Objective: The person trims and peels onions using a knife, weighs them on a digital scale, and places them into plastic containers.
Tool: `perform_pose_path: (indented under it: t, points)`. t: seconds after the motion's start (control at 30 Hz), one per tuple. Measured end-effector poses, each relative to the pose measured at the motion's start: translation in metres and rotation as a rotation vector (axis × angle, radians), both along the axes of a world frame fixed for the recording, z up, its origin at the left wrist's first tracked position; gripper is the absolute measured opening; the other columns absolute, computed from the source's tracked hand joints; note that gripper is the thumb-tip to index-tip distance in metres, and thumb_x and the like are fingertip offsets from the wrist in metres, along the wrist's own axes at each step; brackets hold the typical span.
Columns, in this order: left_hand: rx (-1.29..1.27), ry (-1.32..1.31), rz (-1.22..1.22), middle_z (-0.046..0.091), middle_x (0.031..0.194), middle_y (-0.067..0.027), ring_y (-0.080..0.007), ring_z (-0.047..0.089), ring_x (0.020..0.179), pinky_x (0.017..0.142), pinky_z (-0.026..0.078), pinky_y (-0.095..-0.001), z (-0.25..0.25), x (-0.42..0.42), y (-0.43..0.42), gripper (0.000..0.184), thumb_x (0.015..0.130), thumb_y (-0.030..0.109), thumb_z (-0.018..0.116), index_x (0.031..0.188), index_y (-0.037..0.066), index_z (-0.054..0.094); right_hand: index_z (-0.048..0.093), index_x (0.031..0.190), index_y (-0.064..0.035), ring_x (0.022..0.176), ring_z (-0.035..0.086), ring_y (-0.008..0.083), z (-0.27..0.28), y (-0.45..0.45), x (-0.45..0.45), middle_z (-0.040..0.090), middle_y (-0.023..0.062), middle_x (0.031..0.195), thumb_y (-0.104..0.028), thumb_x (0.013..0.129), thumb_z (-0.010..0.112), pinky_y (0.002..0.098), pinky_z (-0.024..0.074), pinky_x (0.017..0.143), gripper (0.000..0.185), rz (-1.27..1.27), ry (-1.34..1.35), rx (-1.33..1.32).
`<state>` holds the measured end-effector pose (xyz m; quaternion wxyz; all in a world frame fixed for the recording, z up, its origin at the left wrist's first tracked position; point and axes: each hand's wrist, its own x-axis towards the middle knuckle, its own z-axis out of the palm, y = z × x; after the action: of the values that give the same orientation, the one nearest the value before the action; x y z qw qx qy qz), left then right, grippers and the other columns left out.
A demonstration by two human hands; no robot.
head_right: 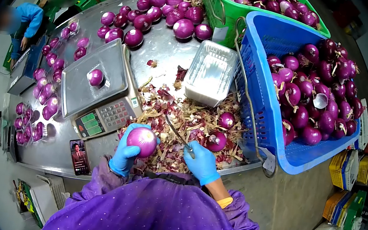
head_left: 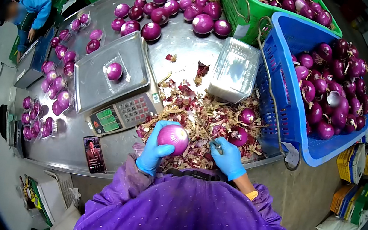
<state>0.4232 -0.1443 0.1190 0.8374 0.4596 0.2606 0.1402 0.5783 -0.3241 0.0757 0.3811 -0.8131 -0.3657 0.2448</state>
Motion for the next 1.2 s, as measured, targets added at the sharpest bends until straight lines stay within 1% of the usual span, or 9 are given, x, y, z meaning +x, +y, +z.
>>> perform_pose_path:
  t: [0.2, 0.37, 0.57, 0.8, 0.9, 0.93, 0.97, 1.07, 1.2]
  points:
    - [0.438, 0.055, 0.068, 0.049, 0.121, -0.0094, -0.0195, 0.053, 0.11, 0.097, 0.045, -0.0341, 0.008, -0.002, 0.018, 0.081, 0.06, 0.012, 0.085, 0.126, 0.008, 0.039, 0.065, 0.1, -0.0044, 0.082, 0.07, 0.0257, 0.031, 0.032, -0.001, 0.07, 0.0142, 0.092, -0.014, 0.084, 0.067, 0.0329, 0.0539, 0.07, 0.019, 0.036, 0.105, 0.259]
    - [0.768, 0.063, 0.527, 0.05, 0.118, -0.0118, -0.021, 0.057, 0.103, 0.089, 0.051, -0.0307, 0.043, -0.023, 0.122, 0.076, 0.064, 0.013, 0.083, 0.127, 0.009, 0.04, 0.066, 0.1, -0.0026, 0.068, 0.057, 0.0064, 0.029, 0.014, 0.002, 0.067, 0.0039, 0.079, -0.011, 0.088, 0.065, 0.024, 0.0484, 0.063, 0.015, -0.079, 0.392, 0.004]
    - [0.849, 0.337, 0.66, 0.056, 0.111, -0.0133, -0.0202, 0.06, 0.095, 0.083, 0.053, -0.0322, 0.015, -0.005, 0.276, 0.072, 0.067, 0.019, 0.083, 0.125, 0.006, 0.042, 0.066, 0.101, -0.003, 0.065, 0.051, 0.0051, 0.02, 0.018, -0.013, 0.064, 0.0018, 0.077, -0.014, 0.088, 0.066, 0.0229, 0.0457, 0.06, 0.017, -0.053, 0.469, -0.011]
    - [0.902, 0.616, 0.565, 0.06, 0.113, -0.0197, -0.0264, 0.061, 0.101, 0.088, 0.049, -0.0361, -0.026, 0.016, 0.31, 0.073, 0.071, 0.041, 0.08, 0.122, 0.001, 0.046, 0.067, 0.101, -0.0048, 0.058, 0.045, 0.0015, 0.022, 0.012, -0.014, 0.056, -0.0053, 0.068, -0.011, 0.089, 0.065, 0.0193, 0.0376, 0.052, 0.014, -0.072, 0.424, -0.003]
    - [0.954, 0.595, 0.466, 0.059, 0.118, -0.0194, -0.0274, 0.059, 0.106, 0.092, 0.046, -0.0362, -0.016, -0.002, 0.312, 0.074, 0.076, 0.046, 0.076, 0.128, 0.002, 0.047, 0.066, 0.102, -0.0031, 0.071, 0.058, 0.0066, 0.009, 0.006, -0.016, 0.067, 0.0017, 0.082, -0.011, 0.088, 0.065, 0.0233, 0.0475, 0.065, 0.016, -0.044, 0.307, 0.038]
    - [1.108, 0.566, 0.483, 0.06, 0.116, -0.0172, -0.0252, 0.059, 0.106, 0.091, 0.046, -0.0363, -0.011, -0.01, 0.315, 0.069, 0.079, 0.042, 0.075, 0.129, 0.003, 0.048, 0.066, 0.103, -0.0021, 0.086, 0.064, 0.0119, 0.009, 0.004, -0.013, 0.071, 0.0075, 0.096, -0.011, 0.088, 0.065, 0.0275, 0.05, 0.077, 0.018, -0.01, 0.316, -0.005]
    - [1.279, 0.599, 0.47, 0.061, 0.113, -0.0134, -0.0221, 0.058, 0.104, 0.091, 0.046, -0.0356, 0.018, -0.015, 0.3, 0.06, 0.08, 0.037, 0.075, 0.126, 0.005, 0.052, 0.065, 0.101, -0.005, 0.08, 0.069, 0.0221, -0.007, -0.001, -0.014, 0.07, 0.013, 0.087, -0.023, 0.087, 0.067, 0.0331, 0.0518, 0.071, 0.024, -0.011, 0.219, 0.119]
    - [1.339, 0.276, 0.496, 0.062, 0.111, -0.0088, -0.0173, 0.058, 0.101, 0.091, 0.046, -0.0302, 0.048, -0.029, 0.297, 0.034, 0.089, 0.014, 0.066, 0.121, 0.004, 0.058, 0.065, 0.102, -0.005, 0.076, 0.065, 0.0169, -0.005, -0.017, -0.016, 0.068, 0.0111, 0.085, -0.022, 0.087, 0.067, 0.0311, 0.0503, 0.068, 0.023, -0.073, 0.283, 0.113]
    - [0.979, 0.033, 0.403, 0.061, 0.113, -0.0101, -0.0158, 0.058, 0.102, 0.091, 0.047, -0.0294, 0.096, 0.002, 0.19, 0.033, 0.091, 0.005, 0.059, 0.123, 0.0, 0.056, 0.066, 0.102, -0.004, 0.072, 0.057, 0.0059, 0.004, -0.051, -0.003, 0.066, 0.0017, 0.086, -0.012, 0.089, 0.064, 0.0236, 0.0478, 0.065, 0.016, -0.371, 0.459, 0.181]
